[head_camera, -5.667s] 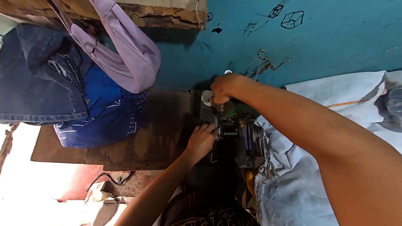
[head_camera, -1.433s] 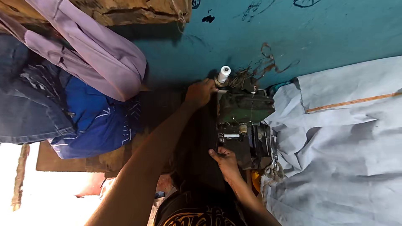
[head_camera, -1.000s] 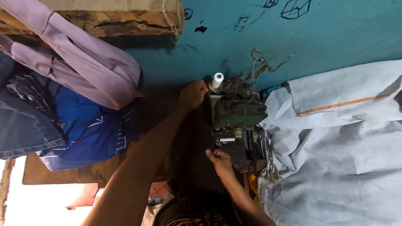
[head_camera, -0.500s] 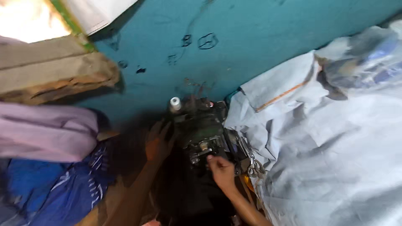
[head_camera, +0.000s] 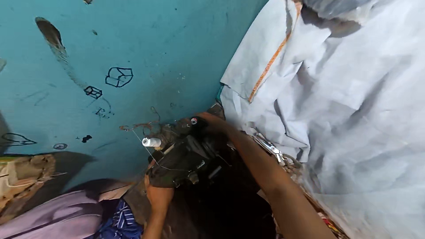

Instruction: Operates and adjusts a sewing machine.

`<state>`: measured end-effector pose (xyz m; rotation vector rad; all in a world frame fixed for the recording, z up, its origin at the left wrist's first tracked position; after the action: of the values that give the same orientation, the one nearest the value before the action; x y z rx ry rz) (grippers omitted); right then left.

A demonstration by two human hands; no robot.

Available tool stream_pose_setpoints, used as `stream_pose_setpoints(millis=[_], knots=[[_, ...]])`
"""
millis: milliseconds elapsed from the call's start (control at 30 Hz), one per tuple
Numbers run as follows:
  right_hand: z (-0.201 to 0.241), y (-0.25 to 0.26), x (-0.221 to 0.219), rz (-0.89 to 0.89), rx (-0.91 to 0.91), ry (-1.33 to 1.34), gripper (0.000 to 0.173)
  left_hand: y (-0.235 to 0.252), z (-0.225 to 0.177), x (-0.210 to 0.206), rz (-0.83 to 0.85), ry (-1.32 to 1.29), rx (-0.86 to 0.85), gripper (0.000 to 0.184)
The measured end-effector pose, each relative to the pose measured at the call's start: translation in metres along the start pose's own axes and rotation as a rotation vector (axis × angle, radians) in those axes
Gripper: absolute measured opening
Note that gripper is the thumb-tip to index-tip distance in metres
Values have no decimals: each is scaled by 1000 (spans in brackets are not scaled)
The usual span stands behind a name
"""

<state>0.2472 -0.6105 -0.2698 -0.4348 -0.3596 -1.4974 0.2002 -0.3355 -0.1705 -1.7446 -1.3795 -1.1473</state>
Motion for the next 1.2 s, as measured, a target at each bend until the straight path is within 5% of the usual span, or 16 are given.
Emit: stream_pose_setpoints(millis=[267, 500, 1200], knots=[[-28, 2, -14, 2, -13, 148, 70, -6, -4, -5, -4, 19, 83, 66], [-6, -10, 19, -59, 15, 127, 66, -10, -16, -10, 82, 161, 154, 54], [-22, 5, -2, -8, 41, 181, 72, -9, -19, -8, 44, 145, 109, 52]])
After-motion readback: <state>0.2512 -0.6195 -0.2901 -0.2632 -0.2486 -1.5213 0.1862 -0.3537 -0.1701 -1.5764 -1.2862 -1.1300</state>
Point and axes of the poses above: each hand's wrist, its own y-axis towards the middle knuckle, its own x-axis out of the back of the hand, z = x × y, the point moved 9 cm from there along y, towards the middle knuckle, and after that the axes turned 3 degrees about -x, right-handed, at the moved point
